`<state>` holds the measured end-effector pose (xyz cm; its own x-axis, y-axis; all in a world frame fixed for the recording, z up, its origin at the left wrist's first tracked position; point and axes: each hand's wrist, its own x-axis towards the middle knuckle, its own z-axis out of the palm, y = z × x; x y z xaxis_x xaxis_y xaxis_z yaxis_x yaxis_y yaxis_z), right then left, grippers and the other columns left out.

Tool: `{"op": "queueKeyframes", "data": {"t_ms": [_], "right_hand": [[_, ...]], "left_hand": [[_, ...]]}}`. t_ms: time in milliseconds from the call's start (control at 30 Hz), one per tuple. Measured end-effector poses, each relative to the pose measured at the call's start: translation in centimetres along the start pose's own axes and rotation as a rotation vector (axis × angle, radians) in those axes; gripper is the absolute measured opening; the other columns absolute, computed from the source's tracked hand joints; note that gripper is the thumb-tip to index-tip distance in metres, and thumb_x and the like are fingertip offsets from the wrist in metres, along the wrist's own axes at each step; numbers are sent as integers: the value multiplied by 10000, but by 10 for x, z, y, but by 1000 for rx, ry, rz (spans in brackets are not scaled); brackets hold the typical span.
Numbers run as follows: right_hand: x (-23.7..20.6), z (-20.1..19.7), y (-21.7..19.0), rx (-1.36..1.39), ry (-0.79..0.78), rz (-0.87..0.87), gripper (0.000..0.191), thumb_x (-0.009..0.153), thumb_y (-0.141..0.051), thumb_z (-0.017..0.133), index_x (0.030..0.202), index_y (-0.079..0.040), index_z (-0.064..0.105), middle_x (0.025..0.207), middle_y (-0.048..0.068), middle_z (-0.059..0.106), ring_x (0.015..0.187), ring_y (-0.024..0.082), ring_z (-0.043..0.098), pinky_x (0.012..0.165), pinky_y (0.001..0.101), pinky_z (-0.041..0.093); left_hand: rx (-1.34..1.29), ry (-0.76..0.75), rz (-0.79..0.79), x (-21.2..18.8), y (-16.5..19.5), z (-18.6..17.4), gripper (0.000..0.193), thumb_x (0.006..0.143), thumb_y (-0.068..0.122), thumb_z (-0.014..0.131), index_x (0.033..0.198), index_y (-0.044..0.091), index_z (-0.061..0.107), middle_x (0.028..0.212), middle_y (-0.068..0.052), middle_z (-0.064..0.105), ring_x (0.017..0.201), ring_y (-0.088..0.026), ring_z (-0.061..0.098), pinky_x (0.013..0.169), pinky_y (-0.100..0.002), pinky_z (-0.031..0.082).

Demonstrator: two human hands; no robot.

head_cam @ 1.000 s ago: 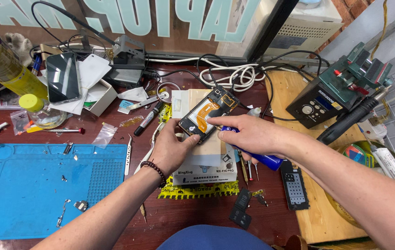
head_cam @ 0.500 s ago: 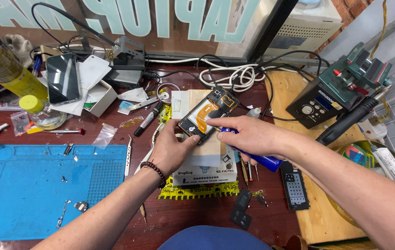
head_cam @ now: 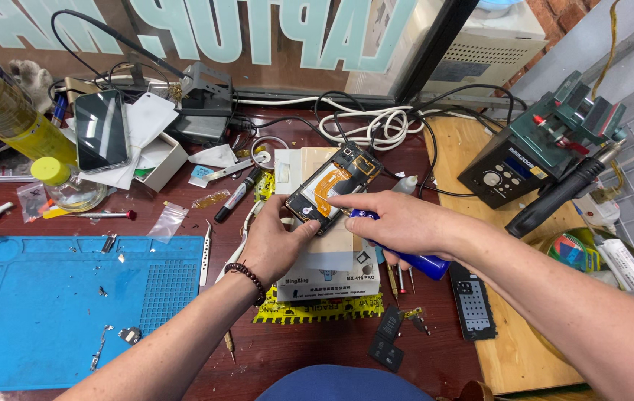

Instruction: The person repairs a disassembled smartphone on a repair bench. They use a blue-handled screwdriver to work on the phone's internal components, press and reposition a flex cable and parts with their fingers, reach into a parts container, and continue pressing components into place on the phone body.

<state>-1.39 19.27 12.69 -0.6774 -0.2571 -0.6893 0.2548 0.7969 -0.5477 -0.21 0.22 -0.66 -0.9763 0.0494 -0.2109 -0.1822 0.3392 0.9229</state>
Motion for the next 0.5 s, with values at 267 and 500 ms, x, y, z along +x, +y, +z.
{"op": "queueKeyframes", "data": {"t_ms": [267,500], "right_hand": [[-1,2,1,-11,1,-7,549,980,-330,529,1518,-400,451,640,30,567,446,119,559,408,303,512],[0,7,5,-11,40,-50,558,982,-308,518,1528,-384,430,649,31,580,450,119,565,415,300,519]], "left_hand": [[11,-3,-6,-1,1,0,598,825,251,789,1311,7,540,1161,-134,714,909,-197,736,785,-345,598],[24,5,-7,0,-2,0,605,820,250,794,1311,7,538,1157,-136,715,906,-202,735,785,-346,596]]}}
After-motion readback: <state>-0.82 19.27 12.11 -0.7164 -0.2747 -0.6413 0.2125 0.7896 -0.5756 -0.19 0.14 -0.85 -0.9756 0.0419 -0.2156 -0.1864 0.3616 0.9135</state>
